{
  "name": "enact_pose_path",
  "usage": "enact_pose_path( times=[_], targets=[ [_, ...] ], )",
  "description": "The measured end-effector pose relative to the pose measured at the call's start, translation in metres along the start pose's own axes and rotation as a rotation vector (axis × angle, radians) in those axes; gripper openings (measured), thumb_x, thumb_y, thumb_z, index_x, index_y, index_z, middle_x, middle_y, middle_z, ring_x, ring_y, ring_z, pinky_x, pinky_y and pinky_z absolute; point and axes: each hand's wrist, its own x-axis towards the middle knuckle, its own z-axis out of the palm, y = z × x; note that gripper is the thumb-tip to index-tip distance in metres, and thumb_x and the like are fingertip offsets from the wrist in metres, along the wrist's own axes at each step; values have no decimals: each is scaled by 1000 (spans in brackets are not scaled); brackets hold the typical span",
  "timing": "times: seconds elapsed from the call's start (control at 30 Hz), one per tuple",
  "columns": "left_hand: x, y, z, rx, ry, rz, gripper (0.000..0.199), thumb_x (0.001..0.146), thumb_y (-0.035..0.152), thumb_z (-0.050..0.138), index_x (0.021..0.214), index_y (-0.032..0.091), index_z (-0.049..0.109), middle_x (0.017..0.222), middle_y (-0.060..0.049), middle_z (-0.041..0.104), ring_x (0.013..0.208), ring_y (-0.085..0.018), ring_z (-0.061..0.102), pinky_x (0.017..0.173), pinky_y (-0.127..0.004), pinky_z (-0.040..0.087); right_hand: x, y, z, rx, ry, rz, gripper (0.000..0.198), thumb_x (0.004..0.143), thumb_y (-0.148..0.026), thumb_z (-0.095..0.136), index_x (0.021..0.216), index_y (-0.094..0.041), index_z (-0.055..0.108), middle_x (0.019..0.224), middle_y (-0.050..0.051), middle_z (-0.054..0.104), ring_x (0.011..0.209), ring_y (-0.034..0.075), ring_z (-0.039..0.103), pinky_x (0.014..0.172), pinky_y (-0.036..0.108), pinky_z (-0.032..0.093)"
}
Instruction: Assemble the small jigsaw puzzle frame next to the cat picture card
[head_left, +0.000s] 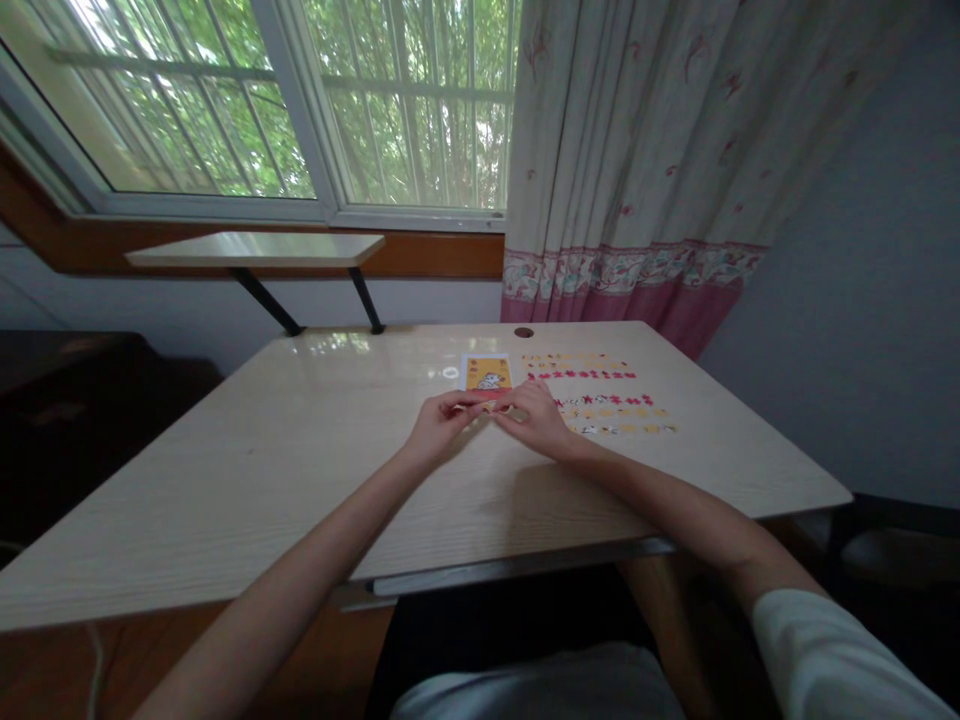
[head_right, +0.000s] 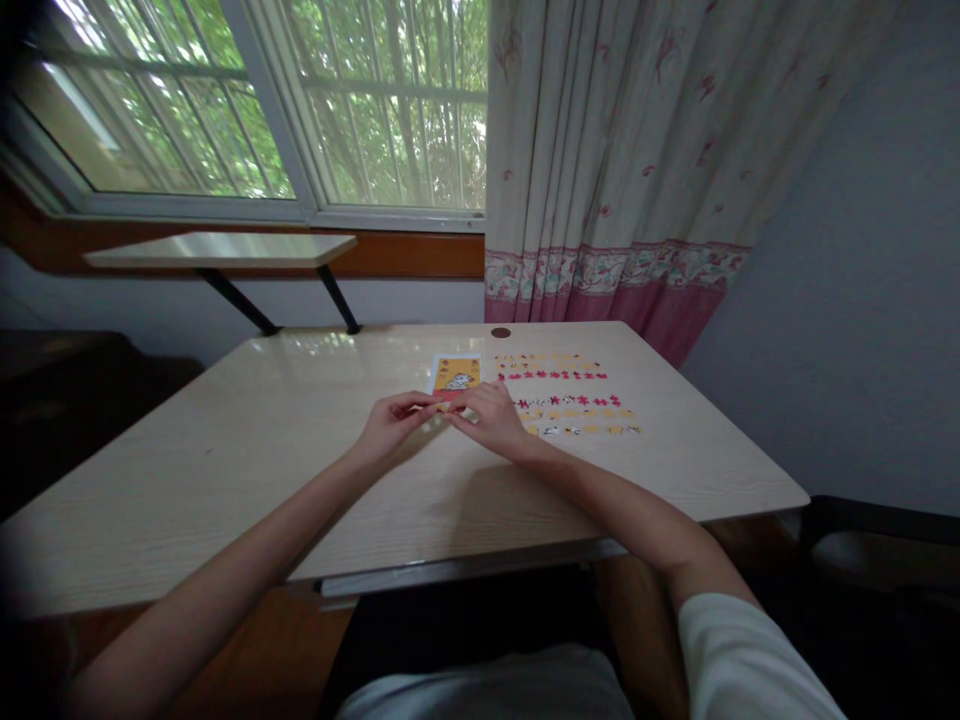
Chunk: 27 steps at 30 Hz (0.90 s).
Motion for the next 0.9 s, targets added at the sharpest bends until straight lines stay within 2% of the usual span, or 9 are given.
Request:
enact_pose_path(
  times=[0.2, 0.43, 0.67, 0.9],
  targets=[
    [3, -4, -1, -58, -1, -51, 37, 62, 43, 75, 85, 15, 71, 76, -7, 71, 71, -18, 65, 66, -29, 51, 0, 5, -4, -35, -101, -6, 24, 86, -40, 56, 100, -24, 67, 88, 3, 70, 85, 17, 59, 81, 33, 34],
    [3, -8, -2, -91, -26, -57, 41, 62, 40, 77, 92, 14, 66, 66, -3, 68, 59, -14, 61, 57, -26, 48, -1, 7, -4, -75, -186, -82, 22, 87, -36, 54, 102, -26, 67, 95, 4, 69, 90, 17, 59, 83, 34, 32],
    [4, -7, -4, -65, 25, -72, 31, 65, 36, 73, 86, 14, 68, 76, -5, 69, 64, -14, 60, 60, -25, 47, 4, 15, -14, -110, -83, -61, 25, 90, -36, 50, 101, -23, 68, 89, 4, 70, 85, 17, 58, 81, 34, 32],
    [5, -16, -10, 81, 44, -66, 24, 67, 36, 68, 79, 15, 68, 70, -3, 67, 60, -13, 57, 58, -25, 45, 4, 29, -25, -141, -52, -15, 26, 90, -40, 50, 100, -25, 69, 90, 4, 69, 85, 17, 58, 82, 34, 33]
  ],
)
